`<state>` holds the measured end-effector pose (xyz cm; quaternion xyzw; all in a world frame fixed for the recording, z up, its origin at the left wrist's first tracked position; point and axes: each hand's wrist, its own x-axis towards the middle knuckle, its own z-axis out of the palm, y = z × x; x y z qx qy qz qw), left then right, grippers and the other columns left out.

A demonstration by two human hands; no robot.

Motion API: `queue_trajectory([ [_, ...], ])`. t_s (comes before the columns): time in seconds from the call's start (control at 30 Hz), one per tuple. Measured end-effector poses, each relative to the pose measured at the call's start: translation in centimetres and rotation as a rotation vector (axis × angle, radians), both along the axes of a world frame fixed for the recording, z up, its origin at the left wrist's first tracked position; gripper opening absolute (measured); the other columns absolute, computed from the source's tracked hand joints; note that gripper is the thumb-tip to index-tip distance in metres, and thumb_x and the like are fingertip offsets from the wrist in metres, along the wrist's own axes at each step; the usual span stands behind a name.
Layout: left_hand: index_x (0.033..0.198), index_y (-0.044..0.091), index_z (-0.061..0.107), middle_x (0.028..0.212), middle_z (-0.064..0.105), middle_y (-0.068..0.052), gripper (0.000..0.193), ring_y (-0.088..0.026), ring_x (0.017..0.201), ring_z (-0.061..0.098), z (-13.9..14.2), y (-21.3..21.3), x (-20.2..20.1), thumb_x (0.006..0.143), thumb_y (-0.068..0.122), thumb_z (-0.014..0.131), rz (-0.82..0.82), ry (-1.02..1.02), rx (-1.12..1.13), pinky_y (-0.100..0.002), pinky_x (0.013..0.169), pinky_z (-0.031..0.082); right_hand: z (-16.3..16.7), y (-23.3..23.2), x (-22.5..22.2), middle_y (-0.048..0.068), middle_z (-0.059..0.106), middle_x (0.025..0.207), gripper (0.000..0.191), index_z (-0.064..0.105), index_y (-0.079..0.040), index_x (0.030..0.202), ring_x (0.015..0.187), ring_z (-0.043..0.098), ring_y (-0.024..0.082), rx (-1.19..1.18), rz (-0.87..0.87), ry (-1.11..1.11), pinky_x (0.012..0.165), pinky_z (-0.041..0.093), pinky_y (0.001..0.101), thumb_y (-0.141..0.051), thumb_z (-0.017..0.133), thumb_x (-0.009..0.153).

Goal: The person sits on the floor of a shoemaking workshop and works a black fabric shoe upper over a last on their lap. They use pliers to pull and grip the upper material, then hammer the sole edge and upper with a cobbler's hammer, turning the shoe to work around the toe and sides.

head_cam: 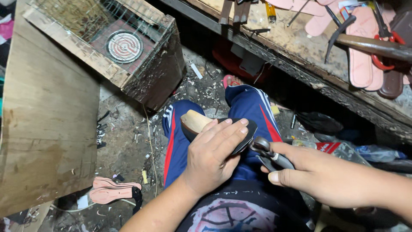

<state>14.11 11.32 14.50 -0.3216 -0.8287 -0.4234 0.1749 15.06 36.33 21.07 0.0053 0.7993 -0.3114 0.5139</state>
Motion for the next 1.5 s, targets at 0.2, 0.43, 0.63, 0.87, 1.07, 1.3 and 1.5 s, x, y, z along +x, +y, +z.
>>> queue_trajectory([
  [0.2, 0.130, 0.007, 0.065, 0.137, 0.067, -0.008, 0.052, -0.034, 0.122, 0.066, -0.4, 0.4, 0.1, 0.079, 0.009, 0.078, -0.043, 0.018, -0.045, -0.052, 0.108, 0.050, 0.0, 0.7, 0.1, 0.004, 0.066, 0.117, 0.069, 0.047, -0.008, 0.150, 0.110, 0.061, 0.018, -0.116, 0.039, 0.184, 0.092, 0.050, 0.0343, -0.050, 0.065, 0.098],
  [0.43, 0.129, 0.008, 0.064, 0.137, 0.068, -0.008, 0.052, -0.034, 0.123, 0.067, -0.5, 0.0, -0.2, 0.079, 0.006, 0.076, -0.013, -0.028, -0.003, -0.050, 0.109, 0.051, 0.5, -1.6, -0.3, 0.013, 0.072, 0.094, 0.046, 0.059, -0.016, 0.126, 0.094, 0.070, 0.028, 0.203, 0.139, 0.275, 0.082, 0.054, 0.0405, -0.047, 0.059, 0.092],
  [0.63, 0.134, 0.009, 0.060, 0.140, 0.067, -0.013, 0.045, -0.031, 0.130, 0.068, 0.8, -2.5, -3.4, 0.091, 0.003, 0.073, 0.039, -0.130, 0.208, -0.042, 0.112, 0.055, -3.3, -7.3, -2.8, 0.018, 0.068, 0.066, 0.032, 0.053, -0.008, 0.101, 0.066, 0.069, 0.043, -0.049, -0.079, 0.921, 0.057, 0.051, 0.0513, -0.033, 0.068, 0.087],
  [0.87, 0.141, 0.000, 0.054, 0.147, 0.059, -0.023, 0.051, -0.035, 0.140, 0.059, 2.1, -6.7, -6.7, 0.090, 0.001, 0.057, -0.085, -0.222, 0.334, -0.040, 0.119, 0.044, -7.9, -11.2, -7.5, 0.022, 0.066, 0.073, 0.026, 0.052, -0.003, 0.098, 0.069, 0.067, 0.046, -0.236, -0.134, 1.174, 0.058, 0.052, 0.0522, -0.021, 0.069, 0.088],
  [1.07, 0.126, 0.000, 0.061, 0.129, 0.070, -0.018, 0.031, -0.030, 0.122, 0.071, 0.1, -5.4, -8.6, 0.098, 0.005, 0.051, 0.217, -0.188, 0.377, -0.036, 0.109, 0.055, -9.0, -13.6, -10.0, 0.024, 0.065, 0.075, 0.029, 0.051, 0.000, 0.098, 0.069, 0.067, 0.046, -0.259, -0.113, 1.329, 0.061, 0.053, 0.0535, -0.018, 0.070, 0.086],
  [1.3, 0.121, 0.002, 0.064, 0.118, 0.073, -0.016, 0.026, -0.029, 0.109, 0.074, -0.3, -5.0, -9.7, 0.100, 0.007, 0.049, 0.281, -0.208, 0.465, -0.035, 0.100, 0.058, -2.7, -13.9, -7.1, 0.025, 0.065, 0.074, 0.034, 0.048, 0.003, 0.109, 0.065, 0.066, 0.045, -0.074, 0.083, 1.144, 0.060, 0.052, 0.0559, -0.015, 0.062, 0.083],
  [1.5, 0.123, 0.000, 0.062, 0.115, 0.067, -0.016, 0.029, -0.023, 0.102, 0.065, 1.8, -5.5, -7.4, 0.097, 0.004, 0.051, 0.111, -0.244, 0.453, -0.036, 0.095, 0.053, -2.8, -12.4, -6.1, 0.023, 0.066, 0.075, 0.036, 0.045, 0.000, 0.110, 0.068, 0.067, 0.043, 0.109, 0.144, 0.941, 0.062, 0.054, 0.0541, -0.019, 0.062, 0.085],
])
